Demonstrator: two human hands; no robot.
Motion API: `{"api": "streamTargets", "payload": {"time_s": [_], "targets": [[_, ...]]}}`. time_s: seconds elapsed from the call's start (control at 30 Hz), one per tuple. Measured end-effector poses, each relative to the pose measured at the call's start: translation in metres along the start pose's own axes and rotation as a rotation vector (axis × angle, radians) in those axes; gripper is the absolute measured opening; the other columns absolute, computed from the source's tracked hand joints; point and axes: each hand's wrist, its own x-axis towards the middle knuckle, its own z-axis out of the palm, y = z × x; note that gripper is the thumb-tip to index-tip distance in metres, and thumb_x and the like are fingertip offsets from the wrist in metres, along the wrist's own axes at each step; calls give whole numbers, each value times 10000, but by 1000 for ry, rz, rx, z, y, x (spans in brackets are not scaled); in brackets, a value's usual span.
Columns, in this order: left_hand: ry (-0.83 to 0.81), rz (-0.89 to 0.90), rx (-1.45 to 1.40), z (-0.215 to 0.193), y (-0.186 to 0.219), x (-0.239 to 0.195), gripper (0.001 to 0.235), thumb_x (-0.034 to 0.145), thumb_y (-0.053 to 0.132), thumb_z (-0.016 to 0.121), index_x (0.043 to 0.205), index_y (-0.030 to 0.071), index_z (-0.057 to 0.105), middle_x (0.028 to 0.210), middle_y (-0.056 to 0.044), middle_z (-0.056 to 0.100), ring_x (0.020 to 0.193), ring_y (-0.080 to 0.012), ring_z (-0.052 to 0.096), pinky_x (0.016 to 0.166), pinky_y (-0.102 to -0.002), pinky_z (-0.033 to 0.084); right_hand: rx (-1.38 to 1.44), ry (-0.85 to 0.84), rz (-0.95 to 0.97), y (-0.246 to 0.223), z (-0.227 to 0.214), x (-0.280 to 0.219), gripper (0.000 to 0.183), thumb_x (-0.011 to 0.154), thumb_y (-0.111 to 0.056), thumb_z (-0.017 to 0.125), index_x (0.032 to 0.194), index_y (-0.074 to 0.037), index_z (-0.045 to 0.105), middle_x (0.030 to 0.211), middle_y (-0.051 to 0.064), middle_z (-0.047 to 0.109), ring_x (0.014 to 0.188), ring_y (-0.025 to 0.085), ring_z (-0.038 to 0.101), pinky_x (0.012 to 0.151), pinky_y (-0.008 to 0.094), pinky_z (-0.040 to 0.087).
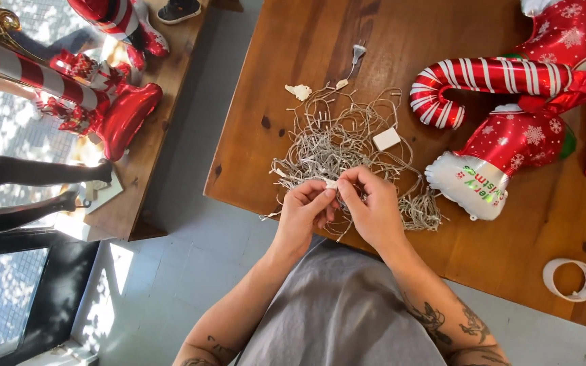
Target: The person untangles a string of white Christmas lights on a wooden table. They separate the wires by hand, occasionally picking up and moving the tangled bundle to work on different sections. Inflated candy cane decorations and a roll of tape are visible on the table nearby.
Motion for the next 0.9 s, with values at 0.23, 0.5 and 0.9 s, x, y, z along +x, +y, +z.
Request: {"api": "streamTargets", "payload": {"time_s": [0.23, 0.5, 0.9], "targets": [[113, 15, -90, -5, -50, 40, 116, 1124, 99, 886, 1104, -8, 844, 770, -107, 769, 537, -147, 732, 442, -190, 490, -108, -64, 55, -6, -1, -4, 263, 1167, -194, 766, 916, -163, 837, 601, 28, 738, 599, 172, 637, 656, 337, 566], [-19, 169, 490, -42, -31, 55, 154, 1040, 161, 974, 964, 48, 902, 629, -94, 737, 479, -117, 622, 481, -261, 443, 32, -119, 59, 18, -16, -1, 217, 1148, -101, 759, 958, -122, 861, 684, 45, 788, 658, 152, 715, 698, 313, 583], [-212, 483, 1055, -18, 105, 21, 185, 1020, 292, 1018, 1167, 202, 951, 1027, -42, 787, 912, -235, 719, 848, -390, 652, -266, -176, -277, 15, -21, -1, 77, 1195, -154, 780, 1205, -126, 852, 939, 98, 809, 846, 300, 770, 815, 449, 632]]}}
